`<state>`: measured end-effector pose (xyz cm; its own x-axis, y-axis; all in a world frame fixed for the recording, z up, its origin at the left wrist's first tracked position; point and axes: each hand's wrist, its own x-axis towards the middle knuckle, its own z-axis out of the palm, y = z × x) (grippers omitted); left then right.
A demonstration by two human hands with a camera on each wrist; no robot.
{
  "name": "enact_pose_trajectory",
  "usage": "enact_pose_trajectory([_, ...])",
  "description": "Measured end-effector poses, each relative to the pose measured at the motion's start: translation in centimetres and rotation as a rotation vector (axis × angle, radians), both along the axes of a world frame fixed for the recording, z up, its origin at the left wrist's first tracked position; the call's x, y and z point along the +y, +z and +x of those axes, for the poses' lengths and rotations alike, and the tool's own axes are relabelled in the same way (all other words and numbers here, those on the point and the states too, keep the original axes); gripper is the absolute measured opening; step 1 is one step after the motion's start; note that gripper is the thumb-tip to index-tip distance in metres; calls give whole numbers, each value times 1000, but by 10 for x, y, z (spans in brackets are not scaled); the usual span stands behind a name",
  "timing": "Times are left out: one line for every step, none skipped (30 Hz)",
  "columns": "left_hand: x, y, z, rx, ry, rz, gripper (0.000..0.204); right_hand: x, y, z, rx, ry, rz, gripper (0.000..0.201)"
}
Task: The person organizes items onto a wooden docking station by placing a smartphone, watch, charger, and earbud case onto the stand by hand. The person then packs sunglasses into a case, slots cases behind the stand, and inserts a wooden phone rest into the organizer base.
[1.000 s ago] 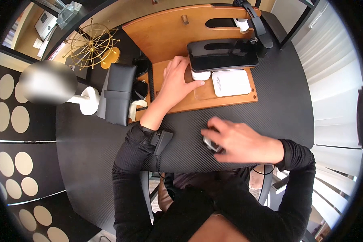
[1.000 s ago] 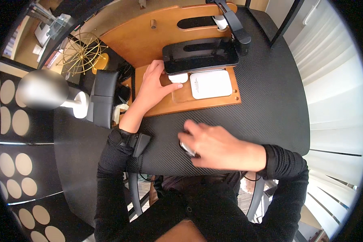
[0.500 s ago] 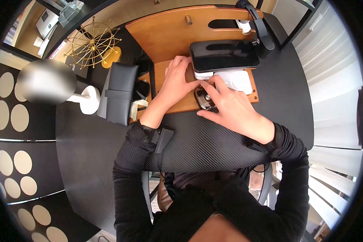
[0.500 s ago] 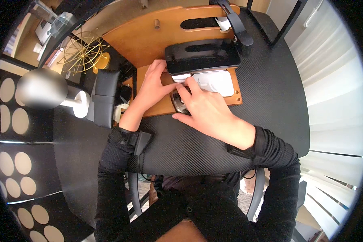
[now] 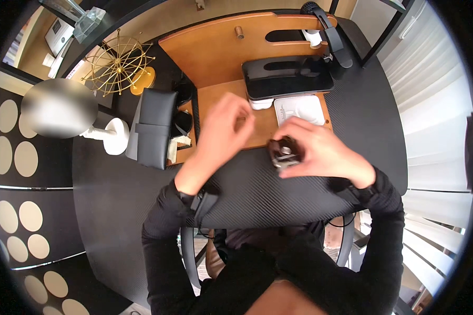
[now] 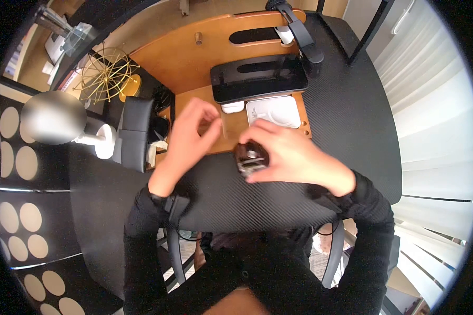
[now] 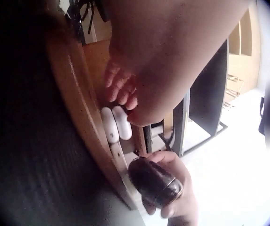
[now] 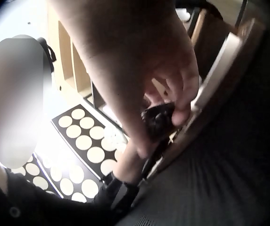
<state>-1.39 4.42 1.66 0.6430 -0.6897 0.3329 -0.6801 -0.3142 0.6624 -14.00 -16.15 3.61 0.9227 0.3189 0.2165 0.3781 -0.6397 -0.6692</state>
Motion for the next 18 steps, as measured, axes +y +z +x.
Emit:
enact_pose_trajectory([-3, 2, -11, -148, -105, 18, 24, -11, 15, -7, 211, -24, 70, 61])
enact_pose_trajectory([-9, 4, -21, -293, -209, 34, 26, -24, 9, -8, 45, 34, 148, 59])
enact_pose_trajectory([-18, 7, -31, -314, -268, 59, 32, -39, 13, -15, 192, -46, 212, 59])
enact_pose_trajectory([-28, 7, -40, -334, -326, 82, 38, -50, 20, -20, 338, -128, 272, 59])
enact_pose_trajectory([-38, 0, -44, -347, -357, 67, 51, -61, 18, -21, 364, -174, 387, 60])
enact_pose_trajectory([-45, -7, -46, -345, -357, 61, 51, -71, 14, -22, 384, -222, 503, 60])
enact_pose_trajectory([-51, -12, -48, -370, -327, 125, 54, -79, 8, -23, 398, -275, 601, 64])
enact_pose_trajectory([-56, -16, -49, -396, -298, 189, 57, -85, 3, -23, 360, -315, 632, 64])
enact_pose_trajectory([-57, -20, -51, -338, -299, 182, 57, -89, -2, -23, 338, -339, 642, 64])
enact_pose_trajectory([-57, -20, -52, -341, -304, 183, 57, -91, -4, -22, 316, -363, 657, 63])
enact_pose_trajectory([-56, -20, -52, -342, -301, 198, 55, -91, -5, -23, 315, -364, 662, 63])
enact_pose_trajectory([-54, -21, -53, -343, -297, 214, 53, -89, -4, -22, 331, -384, 619, 63])
enact_pose_trajectory([-53, -20, -53, -344, -296, 217, 53, -86, -3, -21, 346, -402, 575, 63])
enact_pose_trajectory([-52, -19, -53, -360, -285, 227, 49, -83, -5, -19, 346, -400, 577, 63])
enact_pose_trajectory([-51, -18, -54, -375, -275, 236, 45, -79, -7, -17, 270, -392, 471, 62])
enact_pose_trajectory([-52, -17, -52, -372, -275, 239, 45, -76, -10, -17, 195, -383, 366, 62])
enact_pose_trajectory([-53, -15, -50, -271, -266, 182, 41, -75, -14, -16, 190, -396, 385, 62])
enact_pose_trajectory([-55, -15, -49, -173, -258, 126, 38, -76, -15, -16, 192, -398, 387, 62])
